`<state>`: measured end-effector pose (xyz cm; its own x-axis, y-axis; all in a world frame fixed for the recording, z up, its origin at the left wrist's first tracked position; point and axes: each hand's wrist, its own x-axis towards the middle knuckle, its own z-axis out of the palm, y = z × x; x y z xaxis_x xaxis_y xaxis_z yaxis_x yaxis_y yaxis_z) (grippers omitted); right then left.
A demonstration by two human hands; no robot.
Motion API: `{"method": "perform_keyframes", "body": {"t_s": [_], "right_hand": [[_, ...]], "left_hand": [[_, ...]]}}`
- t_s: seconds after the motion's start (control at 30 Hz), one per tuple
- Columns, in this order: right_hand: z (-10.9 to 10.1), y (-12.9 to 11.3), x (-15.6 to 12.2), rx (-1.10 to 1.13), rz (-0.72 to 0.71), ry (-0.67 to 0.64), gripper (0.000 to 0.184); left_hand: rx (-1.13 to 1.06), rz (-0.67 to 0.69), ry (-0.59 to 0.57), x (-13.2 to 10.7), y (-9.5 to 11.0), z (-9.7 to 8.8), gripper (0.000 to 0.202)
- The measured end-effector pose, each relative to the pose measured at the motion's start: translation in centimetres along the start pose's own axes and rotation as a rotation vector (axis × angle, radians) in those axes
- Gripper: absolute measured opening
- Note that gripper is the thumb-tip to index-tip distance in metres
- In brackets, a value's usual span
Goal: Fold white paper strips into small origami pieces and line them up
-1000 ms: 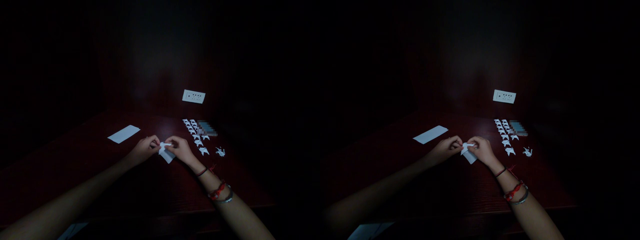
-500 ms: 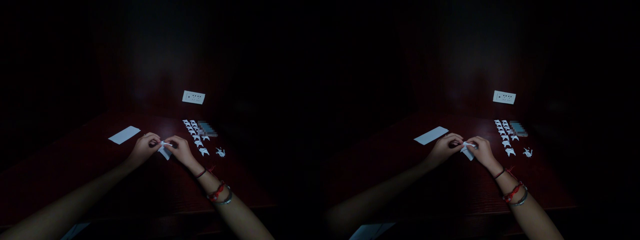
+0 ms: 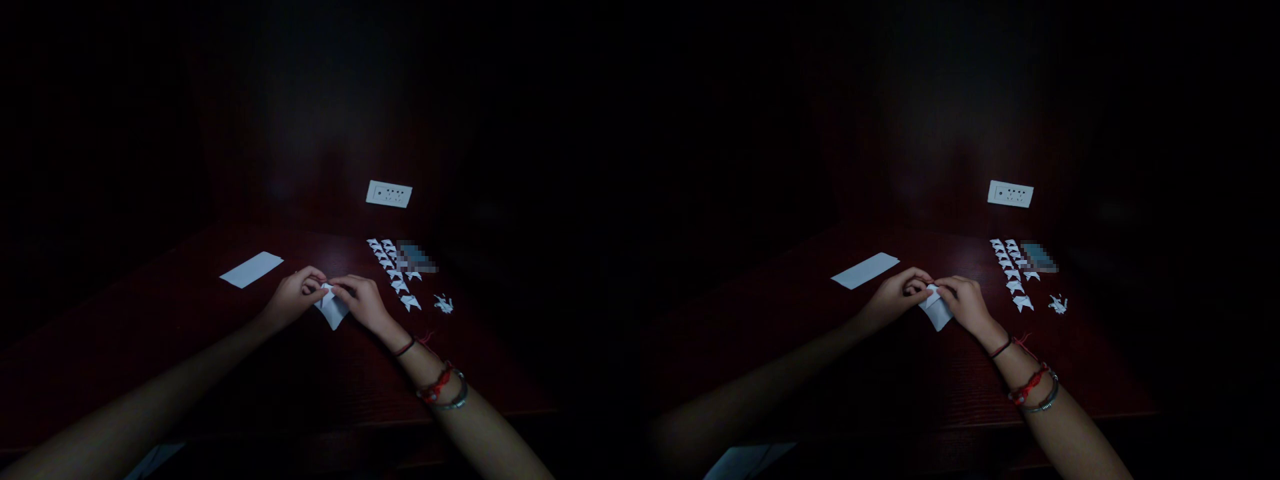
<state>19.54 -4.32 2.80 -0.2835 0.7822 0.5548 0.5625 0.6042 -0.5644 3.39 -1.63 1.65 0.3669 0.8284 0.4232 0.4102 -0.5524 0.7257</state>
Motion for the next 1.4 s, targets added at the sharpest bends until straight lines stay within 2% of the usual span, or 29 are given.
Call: {"method": "perform_keyframes", "body": {"t_s": [0.23, 0.4, 0.57, 0.83, 1.13, 1.4], "right_hand": [[0.56, 0.58, -0.03, 0.100, 0.122, -0.037, 0.018], [0.64, 0.61, 0.03, 0.062, 0.119, -0.052, 0.017], [0.71, 0.83, 0.01, 0.113, 0.136, -0.039, 0.019], [0.19, 0.50, 0.04, -0.094, -0.036, 0.000, 0.014], [0.76, 0.98, 0.13, -0.020, 0.008, -0.018, 0.012], [0.44, 0.43, 0.13, -0.093, -0.073, 0.025, 0.010]], "left_hand": [[-0.001, 0.039, 0.006, 0.01, -0.12, 0.07, 0.015], [0.005, 0.036, 0.025, 0.01, 0.07, 0.06, 0.013], [-0.060, 0.055, 0.038, 0.00, -0.01, 0.12, 0.014], [-0.125, 0.072, 0.032, 0.20, -0.26, 0.28, 0.014], [-0.117, 0.089, 0.018, 0.07, -0.23, 0.22, 0.012], [-0.167, 0.065, -0.012, 0.11, -0.04, 0.26, 0.008]]}}
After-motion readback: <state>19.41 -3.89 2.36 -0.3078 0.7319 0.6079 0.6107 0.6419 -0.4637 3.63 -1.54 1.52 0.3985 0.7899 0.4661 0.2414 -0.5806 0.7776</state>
